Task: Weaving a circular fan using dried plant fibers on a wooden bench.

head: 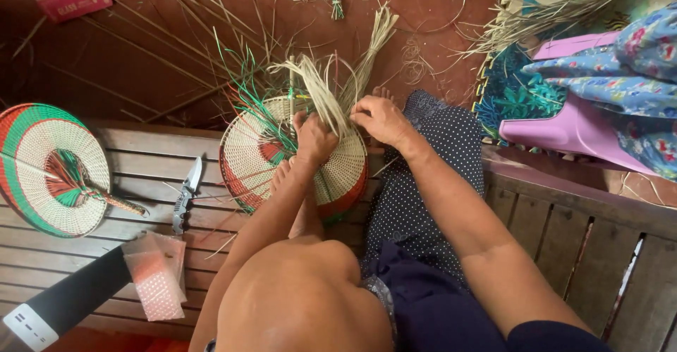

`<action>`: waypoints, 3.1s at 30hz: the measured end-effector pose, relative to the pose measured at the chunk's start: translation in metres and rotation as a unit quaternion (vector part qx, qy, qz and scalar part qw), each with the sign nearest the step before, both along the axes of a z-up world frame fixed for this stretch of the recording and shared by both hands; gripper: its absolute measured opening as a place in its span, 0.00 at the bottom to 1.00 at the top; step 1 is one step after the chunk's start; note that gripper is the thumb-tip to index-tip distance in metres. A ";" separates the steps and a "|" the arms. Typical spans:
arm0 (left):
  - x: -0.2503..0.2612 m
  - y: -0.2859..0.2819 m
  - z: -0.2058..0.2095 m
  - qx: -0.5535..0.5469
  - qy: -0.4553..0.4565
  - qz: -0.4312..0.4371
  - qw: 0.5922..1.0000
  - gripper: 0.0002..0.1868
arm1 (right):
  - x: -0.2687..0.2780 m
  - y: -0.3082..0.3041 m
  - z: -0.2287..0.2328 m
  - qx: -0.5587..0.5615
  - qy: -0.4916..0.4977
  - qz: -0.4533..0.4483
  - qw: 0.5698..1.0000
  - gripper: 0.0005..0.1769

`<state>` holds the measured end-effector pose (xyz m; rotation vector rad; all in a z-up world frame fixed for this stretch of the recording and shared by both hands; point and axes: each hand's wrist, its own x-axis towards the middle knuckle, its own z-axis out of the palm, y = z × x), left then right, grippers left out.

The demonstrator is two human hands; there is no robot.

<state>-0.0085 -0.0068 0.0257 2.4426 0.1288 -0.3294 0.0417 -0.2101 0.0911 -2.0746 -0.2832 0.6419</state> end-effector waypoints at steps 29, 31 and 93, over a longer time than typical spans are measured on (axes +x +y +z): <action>0.003 -0.005 -0.006 0.101 -0.066 -0.059 0.991 0.09 | 0.013 0.046 0.045 0.120 0.128 -0.235 0.956 0.10; 0.000 0.001 -0.039 0.077 -0.079 -0.038 0.993 0.10 | 0.013 0.049 0.033 0.128 0.052 -0.192 0.972 0.09; 0.153 0.082 0.066 0.111 -0.213 0.242 0.940 0.26 | -0.009 -0.011 0.059 -0.095 0.218 -0.156 0.959 0.14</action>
